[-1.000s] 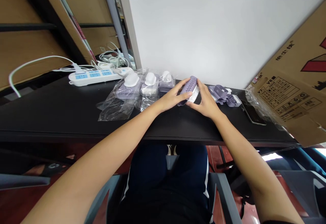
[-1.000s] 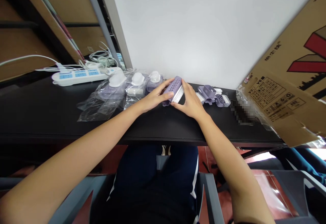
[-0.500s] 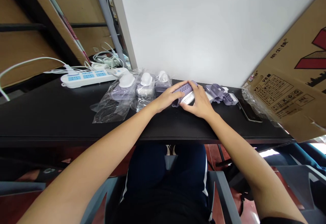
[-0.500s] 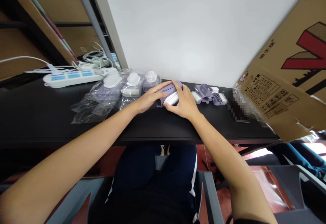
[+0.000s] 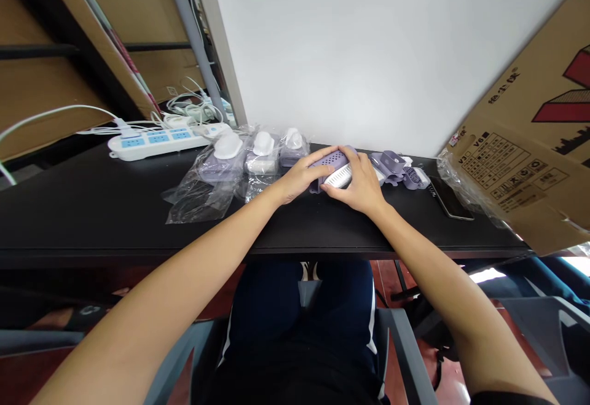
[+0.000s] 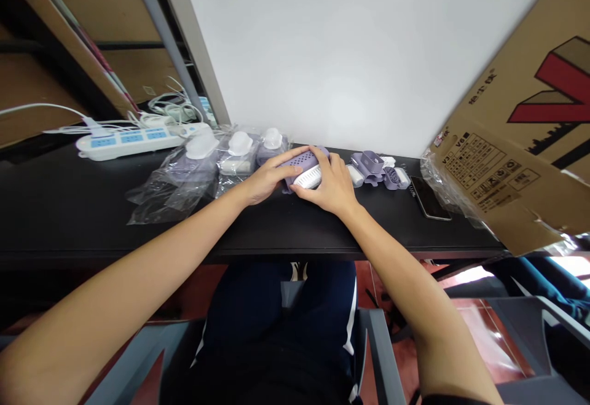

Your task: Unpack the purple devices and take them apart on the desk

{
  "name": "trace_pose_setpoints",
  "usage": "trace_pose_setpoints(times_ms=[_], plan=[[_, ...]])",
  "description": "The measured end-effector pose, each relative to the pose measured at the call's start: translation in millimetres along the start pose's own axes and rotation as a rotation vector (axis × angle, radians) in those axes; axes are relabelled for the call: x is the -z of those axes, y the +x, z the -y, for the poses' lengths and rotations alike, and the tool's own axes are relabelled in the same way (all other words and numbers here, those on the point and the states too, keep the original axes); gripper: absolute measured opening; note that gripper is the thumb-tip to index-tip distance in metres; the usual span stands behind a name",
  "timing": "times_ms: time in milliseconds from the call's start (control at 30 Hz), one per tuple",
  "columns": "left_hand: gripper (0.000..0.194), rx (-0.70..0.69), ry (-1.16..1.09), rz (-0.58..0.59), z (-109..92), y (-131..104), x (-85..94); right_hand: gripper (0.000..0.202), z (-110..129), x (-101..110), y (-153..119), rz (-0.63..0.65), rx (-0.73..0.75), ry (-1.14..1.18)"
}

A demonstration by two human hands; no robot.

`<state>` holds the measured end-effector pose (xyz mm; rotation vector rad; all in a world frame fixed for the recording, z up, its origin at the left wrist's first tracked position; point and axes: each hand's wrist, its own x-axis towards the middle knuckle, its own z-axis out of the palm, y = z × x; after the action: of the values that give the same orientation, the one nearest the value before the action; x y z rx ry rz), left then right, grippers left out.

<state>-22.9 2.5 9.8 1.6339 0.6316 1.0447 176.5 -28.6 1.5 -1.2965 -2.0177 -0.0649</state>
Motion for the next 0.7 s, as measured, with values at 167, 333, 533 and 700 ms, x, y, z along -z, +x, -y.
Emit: trace_pose_setpoints(times_ms=[167, 333, 533, 700], plan=[[0.067, -0.012, -0.055, -0.017, 3, 1, 0.1, 0.094, 2, -2, 0, -0.036, 0.005, -0.043], [0.067, -0.013, -0.098, -0.010, 7, 3, 0.9, 0.078, -3, -1, 0, -0.044, 0.020, -0.019], [0.064, 0.006, -0.047, -0.056, 13, 7, 4.0, 0.094, -12, -4, 1, 0.049, 0.054, 0.038], [0.063, 0.048, -0.066, -0.155, 10, 8, 5.5, 0.089, -15, -8, 0, 0.013, 0.121, -0.015]])
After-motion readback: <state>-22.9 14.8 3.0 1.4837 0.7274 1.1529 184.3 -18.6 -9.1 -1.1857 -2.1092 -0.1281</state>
